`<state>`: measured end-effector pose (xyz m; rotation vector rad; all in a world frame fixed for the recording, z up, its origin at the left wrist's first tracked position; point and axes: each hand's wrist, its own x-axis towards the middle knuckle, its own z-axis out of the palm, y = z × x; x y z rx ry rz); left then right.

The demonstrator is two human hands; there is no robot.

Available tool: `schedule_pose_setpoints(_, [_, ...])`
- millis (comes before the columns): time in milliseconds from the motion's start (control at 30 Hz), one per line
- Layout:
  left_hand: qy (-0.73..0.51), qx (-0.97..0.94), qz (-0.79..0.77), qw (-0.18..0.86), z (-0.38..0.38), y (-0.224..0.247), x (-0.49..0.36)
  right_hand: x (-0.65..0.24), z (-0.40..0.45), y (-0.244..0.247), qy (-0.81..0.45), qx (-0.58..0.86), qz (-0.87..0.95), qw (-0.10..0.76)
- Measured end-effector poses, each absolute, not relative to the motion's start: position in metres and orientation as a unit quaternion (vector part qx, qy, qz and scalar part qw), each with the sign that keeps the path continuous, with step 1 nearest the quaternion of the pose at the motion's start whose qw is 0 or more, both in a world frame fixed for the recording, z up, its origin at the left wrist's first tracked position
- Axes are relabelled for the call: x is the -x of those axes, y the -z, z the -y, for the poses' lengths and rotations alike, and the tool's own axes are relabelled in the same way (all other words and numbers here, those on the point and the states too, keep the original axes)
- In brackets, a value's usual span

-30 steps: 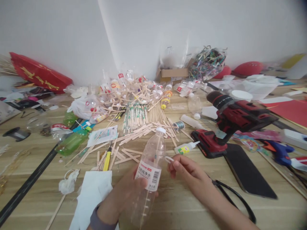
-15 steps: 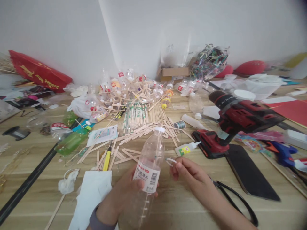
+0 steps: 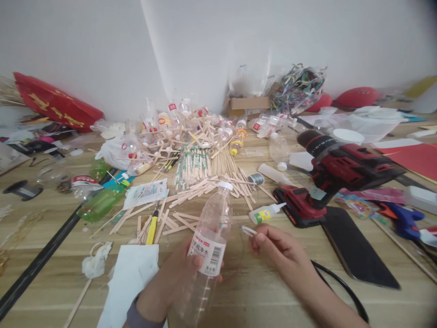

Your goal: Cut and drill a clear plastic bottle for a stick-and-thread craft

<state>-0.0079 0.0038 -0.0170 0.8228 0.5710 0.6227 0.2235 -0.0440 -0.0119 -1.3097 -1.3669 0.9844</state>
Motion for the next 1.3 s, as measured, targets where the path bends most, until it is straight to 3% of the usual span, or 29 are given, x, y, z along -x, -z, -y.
schedule_pose_setpoints(133, [-0.275, -0.395, -0.241, 0.843, -0.010, 0.027, 0.010, -0.223, 0.042, 0.017, -0.355, 0.561, 0.570, 0.485])
schedule_pose_setpoints(200, [-0.256, -0.389, -0.238, 0.852, -0.014, 0.036, 0.011, -0.225, 0.038, 0.014, -0.235, 0.600, 0.600, 0.474])
schedule_pose_setpoints(333, [-0.222, -0.390, -0.221, 0.866, -0.015, 0.045, 0.008, -0.228, 0.026, -0.002, 0.063, 0.573, 0.726, 0.374])
schedule_pose_setpoints(467, [-0.256, -0.392, -0.246, 0.848, -0.007, 0.032, 0.005, -0.228, 0.016, -0.015, 0.184, 0.572, 0.740, 0.302])
schedule_pose_setpoints(733, [-0.262, -0.377, -0.258, 0.850, -0.004, 0.030, 0.003, -0.235, 0.018, -0.003, 0.117, 0.621, 0.729, 0.261])
schedule_pose_setpoints(967, [-0.243, -0.393, -0.245, 0.852, -0.008, 0.033, 0.005, -0.227, 0.027, -0.007, -0.188, 0.605, 0.647, 0.424])
schedule_pose_setpoints(1067, [-0.245, -0.394, -0.285, 0.839, -0.003, 0.021, 0.006, -0.222, 0.031, -0.003, -0.277, 0.580, 0.625, 0.443])
schedule_pose_setpoints(1300, [-0.263, -0.377, -0.261, 0.849, -0.001, 0.022, 0.002, -0.223, 0.025, -0.001, -0.213, 0.604, 0.571, 0.514])
